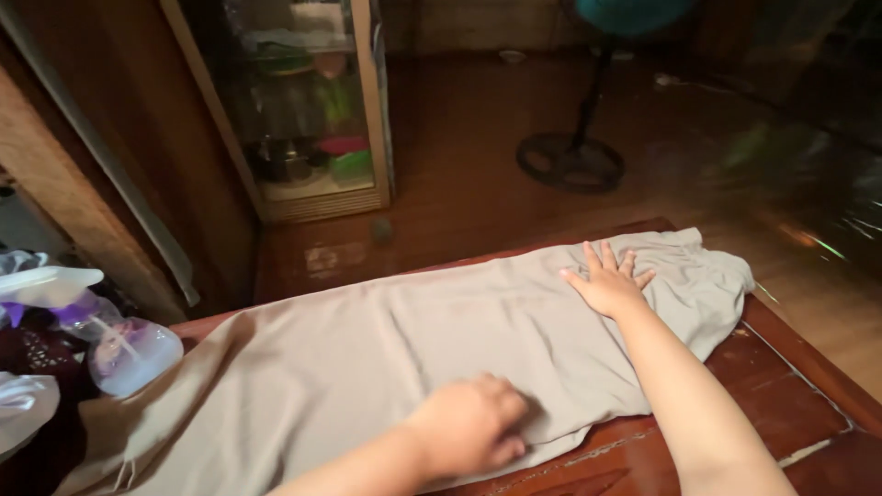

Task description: The person folds a beige pair of pants and a white shirt on a wooden table. They smooth and fold each garment neatly, then place the folded items aside.

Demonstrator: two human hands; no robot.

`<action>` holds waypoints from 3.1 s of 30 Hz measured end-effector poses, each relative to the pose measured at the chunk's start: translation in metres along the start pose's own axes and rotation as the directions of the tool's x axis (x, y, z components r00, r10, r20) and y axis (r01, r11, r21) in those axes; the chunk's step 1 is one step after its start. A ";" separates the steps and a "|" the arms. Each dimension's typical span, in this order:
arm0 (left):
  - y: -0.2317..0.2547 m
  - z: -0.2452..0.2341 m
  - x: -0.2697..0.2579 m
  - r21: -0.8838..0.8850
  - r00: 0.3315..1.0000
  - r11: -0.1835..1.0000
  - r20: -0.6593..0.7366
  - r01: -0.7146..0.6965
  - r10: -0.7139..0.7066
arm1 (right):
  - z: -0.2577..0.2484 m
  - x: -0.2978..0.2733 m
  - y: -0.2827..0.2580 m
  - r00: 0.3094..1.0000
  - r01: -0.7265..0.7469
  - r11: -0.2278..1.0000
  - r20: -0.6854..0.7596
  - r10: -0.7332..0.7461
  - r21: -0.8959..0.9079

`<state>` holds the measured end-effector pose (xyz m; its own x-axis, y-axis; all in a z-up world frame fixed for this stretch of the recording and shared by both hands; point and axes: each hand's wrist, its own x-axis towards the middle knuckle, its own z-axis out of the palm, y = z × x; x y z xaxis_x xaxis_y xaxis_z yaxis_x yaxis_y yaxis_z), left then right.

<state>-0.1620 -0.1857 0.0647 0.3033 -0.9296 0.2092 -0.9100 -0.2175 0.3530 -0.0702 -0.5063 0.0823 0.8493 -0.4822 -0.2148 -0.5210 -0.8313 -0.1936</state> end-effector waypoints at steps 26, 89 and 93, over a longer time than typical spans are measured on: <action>-0.040 0.012 -0.068 0.617 0.953 0.779 -0.288 0.110 0.094 | 0.029 -0.121 -0.122 0.418 0.826 0.532 0.430 -0.800 0.187; -0.168 -0.061 -0.238 0.226 0.553 0.514 -0.485 0.828 -0.677 | 0.051 -0.031 -0.082 0.718 0.695 0.687 0.154 -0.679 -0.212; -0.182 -0.064 -0.238 0.179 0.488 0.493 -0.613 0.851 -0.621 | 0.055 -0.022 -0.066 0.700 0.709 0.658 0.138 -0.701 -0.254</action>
<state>-0.0503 0.0942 0.0084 0.8863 -0.1365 0.4426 -0.2409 -0.9520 0.1888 -0.0593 -0.4261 0.0474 0.9477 0.2831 -0.1473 0.2808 -0.9591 -0.0366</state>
